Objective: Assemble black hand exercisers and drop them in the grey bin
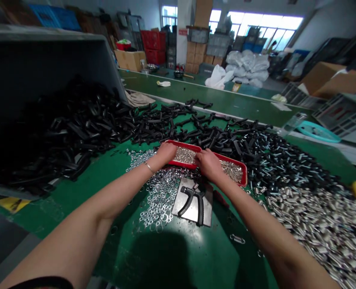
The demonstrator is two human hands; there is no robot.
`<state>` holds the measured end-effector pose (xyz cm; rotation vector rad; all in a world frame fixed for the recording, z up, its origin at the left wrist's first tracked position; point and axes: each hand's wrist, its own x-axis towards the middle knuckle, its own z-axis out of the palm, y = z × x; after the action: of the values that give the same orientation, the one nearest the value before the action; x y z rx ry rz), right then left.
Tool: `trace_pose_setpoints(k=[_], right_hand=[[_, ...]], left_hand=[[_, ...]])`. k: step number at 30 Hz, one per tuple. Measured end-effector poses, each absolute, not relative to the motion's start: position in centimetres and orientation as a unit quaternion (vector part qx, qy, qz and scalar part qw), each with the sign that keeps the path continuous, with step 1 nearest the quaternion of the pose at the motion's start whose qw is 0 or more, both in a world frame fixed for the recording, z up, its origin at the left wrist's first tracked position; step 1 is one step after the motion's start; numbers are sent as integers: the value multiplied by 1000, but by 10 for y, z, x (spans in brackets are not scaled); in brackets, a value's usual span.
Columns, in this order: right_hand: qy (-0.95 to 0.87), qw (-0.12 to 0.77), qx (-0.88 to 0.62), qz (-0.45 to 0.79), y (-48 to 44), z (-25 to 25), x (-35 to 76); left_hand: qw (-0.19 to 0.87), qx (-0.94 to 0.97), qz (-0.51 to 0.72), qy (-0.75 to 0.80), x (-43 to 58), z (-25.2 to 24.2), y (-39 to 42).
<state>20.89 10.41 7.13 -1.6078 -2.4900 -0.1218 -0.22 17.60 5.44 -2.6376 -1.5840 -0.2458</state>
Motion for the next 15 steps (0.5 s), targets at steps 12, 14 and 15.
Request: trace_pose_setpoints(k=[12, 14, 15], right_hand=[[-837, 87, -539, -52, 148, 35, 189], [-833, 100, -541, -54, 147, 34, 188], [-831, 107, -543, -54, 147, 33, 187]], left_hand=[[12, -843, -166, -512, -7, 32, 161], [-12, -839, -218, -498, -4, 36, 139], [-39, -843, -237, -481, -2, 37, 123]])
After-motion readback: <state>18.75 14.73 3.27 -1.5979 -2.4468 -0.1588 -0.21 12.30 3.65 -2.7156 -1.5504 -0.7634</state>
